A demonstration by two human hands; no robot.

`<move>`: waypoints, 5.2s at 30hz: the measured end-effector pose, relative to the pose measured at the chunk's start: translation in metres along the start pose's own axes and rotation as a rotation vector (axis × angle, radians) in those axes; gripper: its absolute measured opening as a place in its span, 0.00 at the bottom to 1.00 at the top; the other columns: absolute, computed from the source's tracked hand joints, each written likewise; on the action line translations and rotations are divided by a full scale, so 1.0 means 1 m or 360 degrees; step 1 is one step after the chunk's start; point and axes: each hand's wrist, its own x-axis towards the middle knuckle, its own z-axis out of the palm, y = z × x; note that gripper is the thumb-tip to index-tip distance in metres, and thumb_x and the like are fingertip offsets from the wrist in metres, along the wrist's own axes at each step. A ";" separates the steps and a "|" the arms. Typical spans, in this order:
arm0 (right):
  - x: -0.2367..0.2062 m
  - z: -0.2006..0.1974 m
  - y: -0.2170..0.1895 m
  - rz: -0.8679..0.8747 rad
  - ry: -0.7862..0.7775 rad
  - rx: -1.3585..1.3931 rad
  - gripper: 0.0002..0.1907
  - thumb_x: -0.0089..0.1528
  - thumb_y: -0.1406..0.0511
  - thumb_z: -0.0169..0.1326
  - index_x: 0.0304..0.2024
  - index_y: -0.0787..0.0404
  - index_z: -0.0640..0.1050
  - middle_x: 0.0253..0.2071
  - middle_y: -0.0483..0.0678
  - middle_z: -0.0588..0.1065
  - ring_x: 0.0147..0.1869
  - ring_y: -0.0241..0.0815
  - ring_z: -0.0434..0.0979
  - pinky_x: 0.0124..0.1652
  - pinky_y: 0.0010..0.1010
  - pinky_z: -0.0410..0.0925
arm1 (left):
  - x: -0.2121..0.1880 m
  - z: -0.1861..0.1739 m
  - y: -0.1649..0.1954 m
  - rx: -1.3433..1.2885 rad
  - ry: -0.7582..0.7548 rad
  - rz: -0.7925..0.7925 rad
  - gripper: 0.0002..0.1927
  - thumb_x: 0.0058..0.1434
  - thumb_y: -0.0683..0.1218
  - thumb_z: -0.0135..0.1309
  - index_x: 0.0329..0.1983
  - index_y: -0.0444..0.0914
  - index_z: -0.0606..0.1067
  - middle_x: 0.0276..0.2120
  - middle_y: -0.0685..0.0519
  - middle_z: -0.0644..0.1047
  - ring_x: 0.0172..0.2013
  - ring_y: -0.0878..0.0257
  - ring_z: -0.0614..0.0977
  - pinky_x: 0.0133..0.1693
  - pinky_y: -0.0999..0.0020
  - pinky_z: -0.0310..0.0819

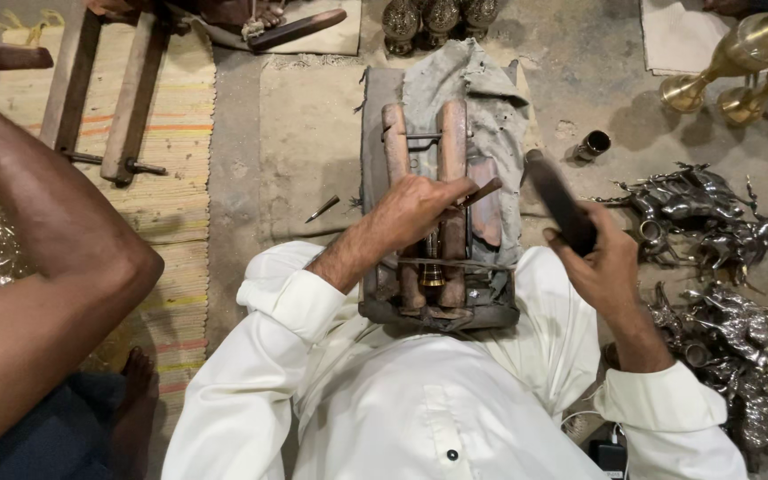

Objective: The person sits cross-legged on the floor and decorates a brass vessel, holding a punch against the metal with one hand and striking it with a heavy mallet in the other. They reposition the punch and rotate the vessel repeatedly to work new areas of the surface.

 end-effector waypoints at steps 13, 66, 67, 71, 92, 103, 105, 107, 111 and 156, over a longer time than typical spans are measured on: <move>0.005 -0.034 -0.023 -0.0208 -0.0053 -0.0735 0.27 0.54 0.70 0.63 0.58 0.58 0.78 0.39 0.57 0.79 0.41 0.57 0.81 0.42 0.43 0.71 | 0.002 0.000 0.004 0.0076 0.0091 0.0078 0.18 0.58 0.34 0.57 0.51 0.39 0.75 0.26 0.42 0.80 0.31 0.44 0.85 0.33 0.50 0.78; 0.103 -0.043 -0.120 -0.0987 -0.0158 -0.1075 0.16 0.63 0.70 0.60 0.54 0.61 0.78 0.36 0.49 0.79 0.37 0.43 0.79 0.36 0.36 0.71 | -0.054 0.044 0.027 -0.0533 0.1042 -0.0643 0.16 0.68 0.48 0.59 0.52 0.35 0.72 0.38 0.46 0.85 0.40 0.57 0.90 0.35 0.67 0.85; 0.103 -0.043 -0.119 -0.0948 -0.0149 -0.0984 0.15 0.64 0.70 0.60 0.54 0.61 0.77 0.36 0.49 0.79 0.36 0.43 0.78 0.36 0.36 0.70 | -0.054 0.044 0.027 -0.0537 0.1032 -0.0634 0.15 0.69 0.48 0.58 0.52 0.35 0.72 0.38 0.47 0.85 0.40 0.57 0.90 0.35 0.67 0.86; 0.103 -0.040 -0.121 -0.0989 -0.0190 -0.0966 0.16 0.64 0.70 0.59 0.55 0.60 0.77 0.39 0.49 0.79 0.38 0.42 0.79 0.39 0.34 0.73 | -0.056 0.043 0.027 -0.0462 0.1060 -0.0515 0.14 0.69 0.47 0.58 0.52 0.35 0.72 0.39 0.46 0.85 0.42 0.57 0.89 0.39 0.67 0.87; 0.097 -0.035 -0.108 -0.1049 -0.0391 -0.1707 0.13 0.66 0.62 0.58 0.53 0.52 0.81 0.32 0.44 0.80 0.30 0.37 0.79 0.28 0.28 0.68 | -0.053 0.055 0.027 -0.0083 0.0990 -0.0381 0.16 0.67 0.46 0.61 0.52 0.35 0.72 0.34 0.47 0.84 0.30 0.56 0.87 0.30 0.62 0.82; 0.083 -0.042 -0.068 -0.0314 -0.0467 -0.0763 0.23 0.58 0.67 0.63 0.56 0.56 0.76 0.34 0.53 0.80 0.34 0.49 0.82 0.38 0.41 0.73 | -0.031 0.029 -0.018 -0.0190 0.0621 -0.0182 0.18 0.63 0.44 0.63 0.55 0.43 0.74 0.40 0.51 0.84 0.36 0.58 0.88 0.36 0.65 0.87; 0.074 -0.037 -0.061 -0.0355 -0.0456 -0.0774 0.24 0.55 0.68 0.63 0.54 0.55 0.77 0.34 0.53 0.80 0.35 0.52 0.82 0.38 0.43 0.72 | -0.027 0.019 -0.016 -0.0153 0.0472 -0.0058 0.19 0.61 0.42 0.63 0.55 0.42 0.74 0.39 0.50 0.84 0.37 0.57 0.88 0.38 0.63 0.86; 0.066 -0.033 -0.053 -0.0476 -0.0385 -0.0778 0.26 0.52 0.68 0.63 0.53 0.56 0.77 0.35 0.53 0.80 0.37 0.55 0.82 0.37 0.44 0.71 | -0.028 0.007 -0.012 -0.0177 0.0371 0.0013 0.20 0.60 0.39 0.63 0.55 0.40 0.72 0.40 0.48 0.84 0.40 0.55 0.88 0.40 0.60 0.83; 0.052 -0.028 -0.041 -0.0482 -0.0069 -0.0639 0.22 0.57 0.68 0.63 0.54 0.59 0.77 0.38 0.54 0.79 0.40 0.55 0.81 0.41 0.43 0.72 | -0.022 -0.005 -0.003 -0.0135 0.0235 0.0020 0.20 0.59 0.37 0.63 0.54 0.39 0.72 0.36 0.47 0.84 0.38 0.51 0.87 0.37 0.57 0.80; 0.134 -0.005 -0.178 -0.1227 -0.0641 -0.1803 0.22 0.62 0.67 0.54 0.60 0.57 0.72 0.32 0.46 0.79 0.27 0.36 0.79 0.21 0.29 0.68 | -0.052 0.051 0.028 -0.0814 0.1279 -0.0723 0.11 0.65 0.39 0.60 0.47 0.34 0.71 0.37 0.49 0.84 0.38 0.64 0.87 0.37 0.72 0.84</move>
